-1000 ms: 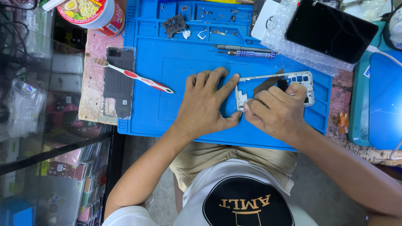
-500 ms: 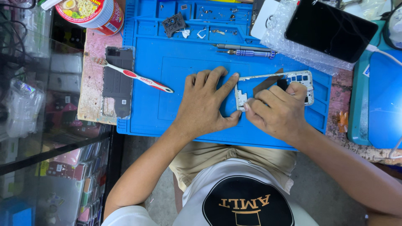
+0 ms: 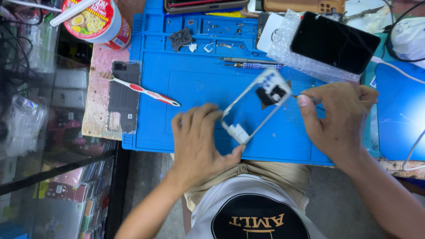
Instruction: The person scrapes the interior of a white phone frame using a small blade tool and then connects a flexible circuit cable to a motherboard.
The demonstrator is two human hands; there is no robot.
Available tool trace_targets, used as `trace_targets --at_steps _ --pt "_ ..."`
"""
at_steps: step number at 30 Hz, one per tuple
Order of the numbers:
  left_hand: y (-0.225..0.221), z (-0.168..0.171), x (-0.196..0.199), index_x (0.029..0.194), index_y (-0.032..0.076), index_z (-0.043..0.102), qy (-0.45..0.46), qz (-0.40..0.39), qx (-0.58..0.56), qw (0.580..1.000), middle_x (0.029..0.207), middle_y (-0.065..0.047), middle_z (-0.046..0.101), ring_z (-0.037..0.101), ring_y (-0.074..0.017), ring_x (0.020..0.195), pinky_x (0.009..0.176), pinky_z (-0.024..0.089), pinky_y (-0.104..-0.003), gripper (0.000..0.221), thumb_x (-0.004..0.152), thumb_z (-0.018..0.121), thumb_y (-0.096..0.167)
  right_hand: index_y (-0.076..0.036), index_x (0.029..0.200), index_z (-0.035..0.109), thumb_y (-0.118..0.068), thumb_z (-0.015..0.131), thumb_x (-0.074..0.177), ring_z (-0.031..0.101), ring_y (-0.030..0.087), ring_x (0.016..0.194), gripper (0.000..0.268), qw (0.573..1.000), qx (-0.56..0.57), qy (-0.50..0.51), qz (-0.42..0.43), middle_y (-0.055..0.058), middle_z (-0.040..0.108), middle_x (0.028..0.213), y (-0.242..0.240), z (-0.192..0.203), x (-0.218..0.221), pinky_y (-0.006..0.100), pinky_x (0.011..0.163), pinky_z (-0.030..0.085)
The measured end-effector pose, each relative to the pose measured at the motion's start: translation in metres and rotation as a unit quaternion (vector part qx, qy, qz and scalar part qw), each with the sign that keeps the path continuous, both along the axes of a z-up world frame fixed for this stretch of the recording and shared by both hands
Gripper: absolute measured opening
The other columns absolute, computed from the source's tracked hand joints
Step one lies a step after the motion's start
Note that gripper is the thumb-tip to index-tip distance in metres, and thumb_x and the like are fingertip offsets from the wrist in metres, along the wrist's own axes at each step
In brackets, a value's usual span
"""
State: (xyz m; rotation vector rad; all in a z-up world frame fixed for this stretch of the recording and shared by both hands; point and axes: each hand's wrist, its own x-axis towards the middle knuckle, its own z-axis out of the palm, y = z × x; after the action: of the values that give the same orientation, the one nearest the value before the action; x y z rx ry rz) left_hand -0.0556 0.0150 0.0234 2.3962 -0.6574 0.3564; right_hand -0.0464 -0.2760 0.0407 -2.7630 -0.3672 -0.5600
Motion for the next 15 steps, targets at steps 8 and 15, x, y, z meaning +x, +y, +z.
trace_targets --at_steps 8,15 --pt "-0.053 -0.029 -0.033 0.104 0.011 0.062 0.041 0.126 -0.005 0.991 0.119 -0.01 0.059 0.053 -0.0302 0.11 0.096 0.033 -0.051 0.045 0.083 0.084 0.044 -0.018 0.094 0.072 -0.021 0.072 0.103 0.056 0.02 0.079 0.01 0.995 -0.016 0.048 0.081 -0.001 0.061 0.081 0.035 -0.013 0.032 0.043 0.086 0.029" --pt "-0.032 -0.011 -0.008 0.12 0.01 0.064 0.067 -0.082 -0.081 0.991 0.126 -0.009 0.061 0.058 -0.0305 0.118 0.103 0.041 -0.048 0.033 0.093 0.075 0.024 -0.017 0.095 0.071 -0.024 0.073 0.102 0.058 0.02 0.086 0.01 0.993 -0.053 -0.011 0.107 -0.001 0.065 0.09 0.037 -0.021 0.046 0.044 0.091 0.032"
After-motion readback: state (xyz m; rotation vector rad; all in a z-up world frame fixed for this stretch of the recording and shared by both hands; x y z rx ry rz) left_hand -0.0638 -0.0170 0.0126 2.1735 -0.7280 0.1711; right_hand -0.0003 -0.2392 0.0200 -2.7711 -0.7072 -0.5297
